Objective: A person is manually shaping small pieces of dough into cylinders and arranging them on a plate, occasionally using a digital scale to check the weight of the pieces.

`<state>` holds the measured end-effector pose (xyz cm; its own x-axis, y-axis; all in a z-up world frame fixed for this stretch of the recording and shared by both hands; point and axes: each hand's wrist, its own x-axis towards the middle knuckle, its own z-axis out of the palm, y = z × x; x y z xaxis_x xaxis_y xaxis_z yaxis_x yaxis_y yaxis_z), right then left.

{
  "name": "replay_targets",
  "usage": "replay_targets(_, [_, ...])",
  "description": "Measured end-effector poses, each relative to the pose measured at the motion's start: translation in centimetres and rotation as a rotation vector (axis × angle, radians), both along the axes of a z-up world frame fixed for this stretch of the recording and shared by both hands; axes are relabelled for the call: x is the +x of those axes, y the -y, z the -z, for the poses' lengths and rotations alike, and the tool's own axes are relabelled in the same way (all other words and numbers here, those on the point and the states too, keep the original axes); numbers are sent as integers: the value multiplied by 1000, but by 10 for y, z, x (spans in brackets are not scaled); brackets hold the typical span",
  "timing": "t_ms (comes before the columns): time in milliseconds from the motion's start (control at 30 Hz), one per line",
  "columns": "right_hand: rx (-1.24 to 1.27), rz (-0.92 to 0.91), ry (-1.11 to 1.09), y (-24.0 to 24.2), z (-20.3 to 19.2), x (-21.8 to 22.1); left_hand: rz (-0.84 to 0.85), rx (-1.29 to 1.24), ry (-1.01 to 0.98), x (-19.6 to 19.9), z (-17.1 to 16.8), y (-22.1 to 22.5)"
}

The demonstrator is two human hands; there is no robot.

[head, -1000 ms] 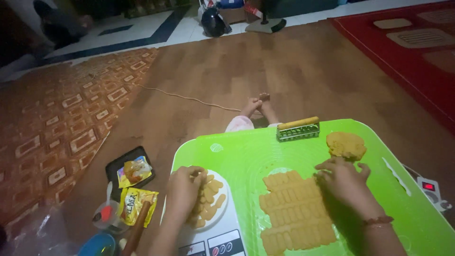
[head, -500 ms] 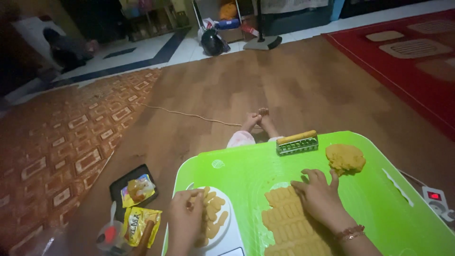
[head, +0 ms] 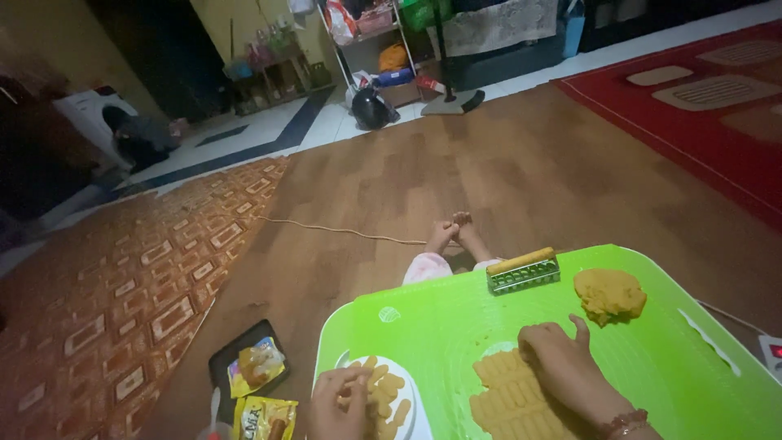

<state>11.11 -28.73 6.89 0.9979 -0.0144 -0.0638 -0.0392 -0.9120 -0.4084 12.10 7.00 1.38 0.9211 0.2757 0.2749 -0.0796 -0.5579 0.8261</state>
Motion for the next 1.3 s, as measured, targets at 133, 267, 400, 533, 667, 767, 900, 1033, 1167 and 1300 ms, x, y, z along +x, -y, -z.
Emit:
replay_targets(133, [66,-30,221,4,24,1,-18,-92,-100,-27,-50,34])
replay_targets(267, [191,-30,176,3,16,-4,-1,-218,-140,-34,-55,43])
replay_targets(400, [215,-87,306,21,66,13,112,-128,4,-29,-34,40])
replay_targets(533, [227,-76,342,18,48,8,119,-162,-89,-38,-45,52])
replay_targets(667, [646,311,134,-5,-17,-22,204,-118,-127,-50,-54,72])
replay_targets(767, [896,537,-12,-32,-66,-46,288,-154,-291,-59,-76,95])
replay_targets(900, [1117,562,-129,-52,-83,-64,432,-387,-423,-63,-83,117])
replay_targets(1033, [1030,446,-188,-52,-38,-67,483,-437,-467,-67,-80,125])
replay_targets(1167, [925,333,-91,-62,-28,-73,444,-383,-490,-71,-92,126])
replay_targets(1300, [923,469,-100,-82,-50,-78,370,-458,-545,-71,-98,123])
